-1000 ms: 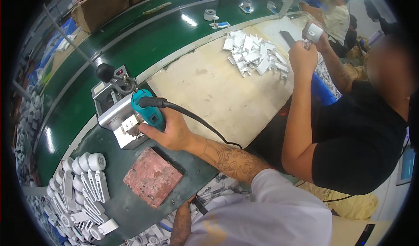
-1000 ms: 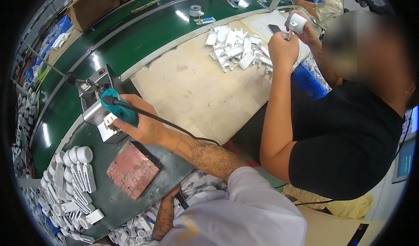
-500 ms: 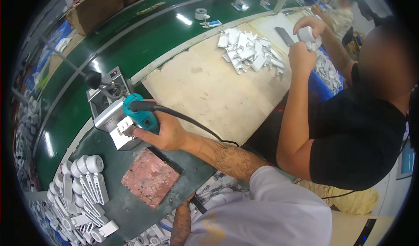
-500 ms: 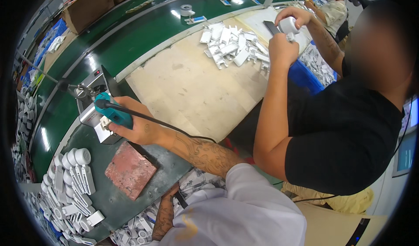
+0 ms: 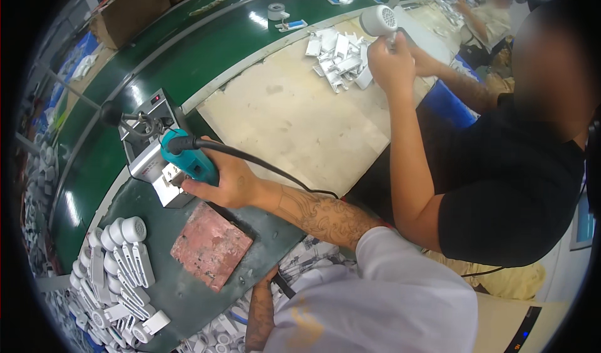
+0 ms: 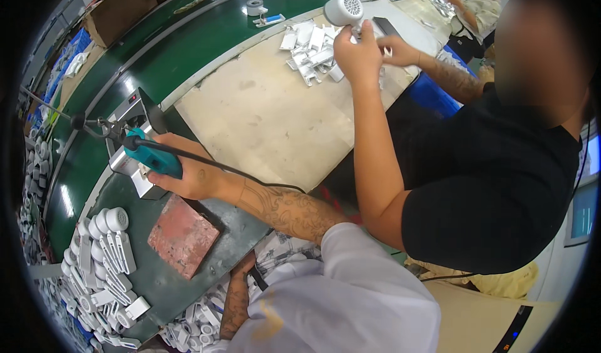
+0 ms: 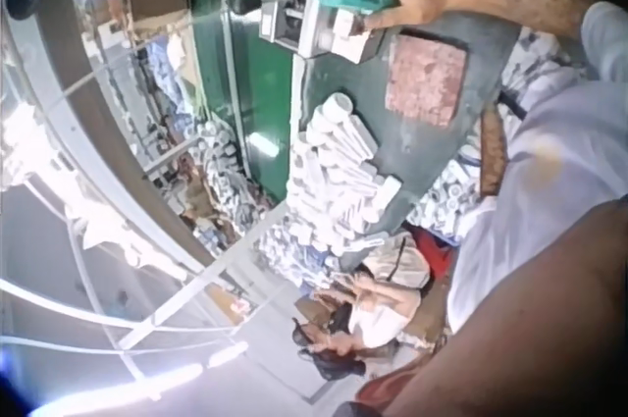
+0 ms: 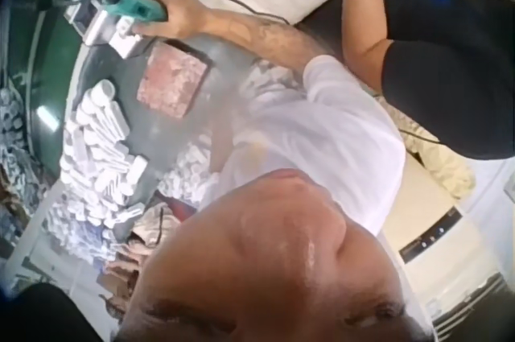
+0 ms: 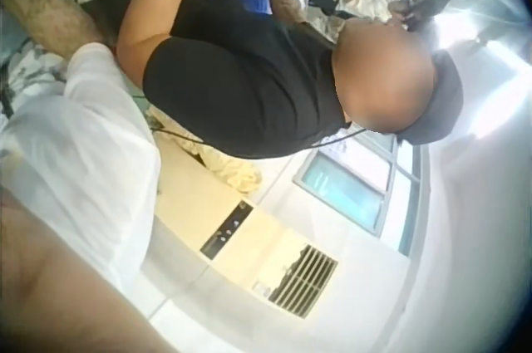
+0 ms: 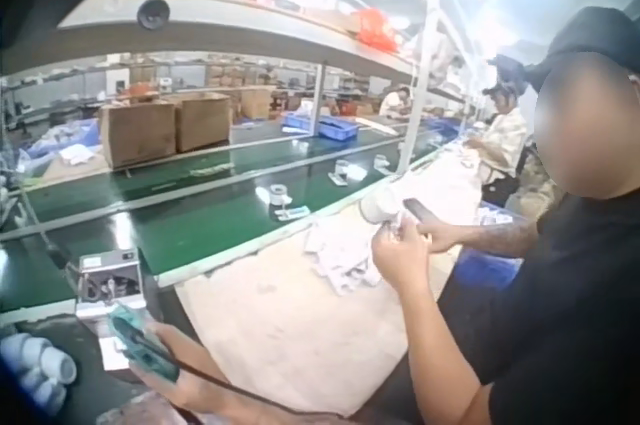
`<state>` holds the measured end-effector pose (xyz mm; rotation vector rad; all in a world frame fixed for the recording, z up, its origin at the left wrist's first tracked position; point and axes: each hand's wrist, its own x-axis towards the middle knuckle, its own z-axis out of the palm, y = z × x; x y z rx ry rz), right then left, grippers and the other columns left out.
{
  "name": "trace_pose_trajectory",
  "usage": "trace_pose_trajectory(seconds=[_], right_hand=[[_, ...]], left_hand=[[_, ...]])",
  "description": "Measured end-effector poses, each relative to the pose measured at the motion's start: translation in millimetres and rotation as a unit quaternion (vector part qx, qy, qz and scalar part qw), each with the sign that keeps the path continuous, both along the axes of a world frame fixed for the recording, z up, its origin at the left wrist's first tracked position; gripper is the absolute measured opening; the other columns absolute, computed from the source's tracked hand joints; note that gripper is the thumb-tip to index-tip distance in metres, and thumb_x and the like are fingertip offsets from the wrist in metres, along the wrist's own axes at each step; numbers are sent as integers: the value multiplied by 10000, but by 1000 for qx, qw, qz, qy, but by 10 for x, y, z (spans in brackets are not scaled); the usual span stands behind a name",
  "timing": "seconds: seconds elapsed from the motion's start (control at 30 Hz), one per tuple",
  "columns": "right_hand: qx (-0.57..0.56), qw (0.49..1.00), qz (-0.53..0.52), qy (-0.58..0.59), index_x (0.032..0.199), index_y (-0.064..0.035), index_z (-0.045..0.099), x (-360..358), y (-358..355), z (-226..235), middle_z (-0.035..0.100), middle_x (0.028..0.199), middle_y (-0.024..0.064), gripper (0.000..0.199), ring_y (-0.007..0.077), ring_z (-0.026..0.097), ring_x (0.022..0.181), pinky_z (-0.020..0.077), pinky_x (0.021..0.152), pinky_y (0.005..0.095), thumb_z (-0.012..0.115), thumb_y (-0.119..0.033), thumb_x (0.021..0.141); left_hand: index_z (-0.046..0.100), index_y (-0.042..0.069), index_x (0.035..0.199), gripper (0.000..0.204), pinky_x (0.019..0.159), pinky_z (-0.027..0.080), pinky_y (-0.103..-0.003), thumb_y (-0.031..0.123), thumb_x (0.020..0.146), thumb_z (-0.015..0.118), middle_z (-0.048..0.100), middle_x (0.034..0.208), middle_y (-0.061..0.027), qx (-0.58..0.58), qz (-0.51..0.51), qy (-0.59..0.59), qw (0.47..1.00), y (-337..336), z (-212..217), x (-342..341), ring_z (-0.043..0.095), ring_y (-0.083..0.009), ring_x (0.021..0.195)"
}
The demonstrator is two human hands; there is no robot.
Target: Assembling the housing and electronic components of handheld fans at a factory workstation.
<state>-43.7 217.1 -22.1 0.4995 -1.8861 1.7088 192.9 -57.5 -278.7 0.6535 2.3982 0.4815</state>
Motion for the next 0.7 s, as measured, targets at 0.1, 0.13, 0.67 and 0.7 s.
trace_pose_trajectory(seconds=[0.1,0.13,0.67,0.7], right_hand=[[-26,1000,-4,15,1295,-45,625,-5,-28,4,640,1053,132,497,277,632,939,509,852,380,790,-292,897],[-12,1000,-1,1,1319,-47,617,11,-9,2,649,1056,128,512,271,637,942,511,859,372,789,-283,898],[-10,1000,17,0,1312,-26,588,24,-14,46,691,1041,95,481,209,668,918,534,837,360,783,-189,904],[-15,1000,14,-14,1334,-27,570,22,-9,46,695,1017,83,495,193,667,904,533,828,355,777,-170,907]], left_hand=[[689,80,1268,399,1074,442,-510,260,943,545,687,1278,-199,-1,5,1,1000,-1,0,19,614,-416,1202],[689,80,1269,399,1074,442,-510,260,943,545,687,1279,-199,-1,7,2,1000,5,-2,20,613,-416,1202],[685,84,1281,409,1082,437,-513,265,942,545,682,1292,-200,31,21,39,999,461,-149,-365,608,-418,1213],[685,84,1282,410,1082,436,-513,265,941,545,681,1293,-200,35,25,44,998,512,-160,-401,608,-418,1214]])
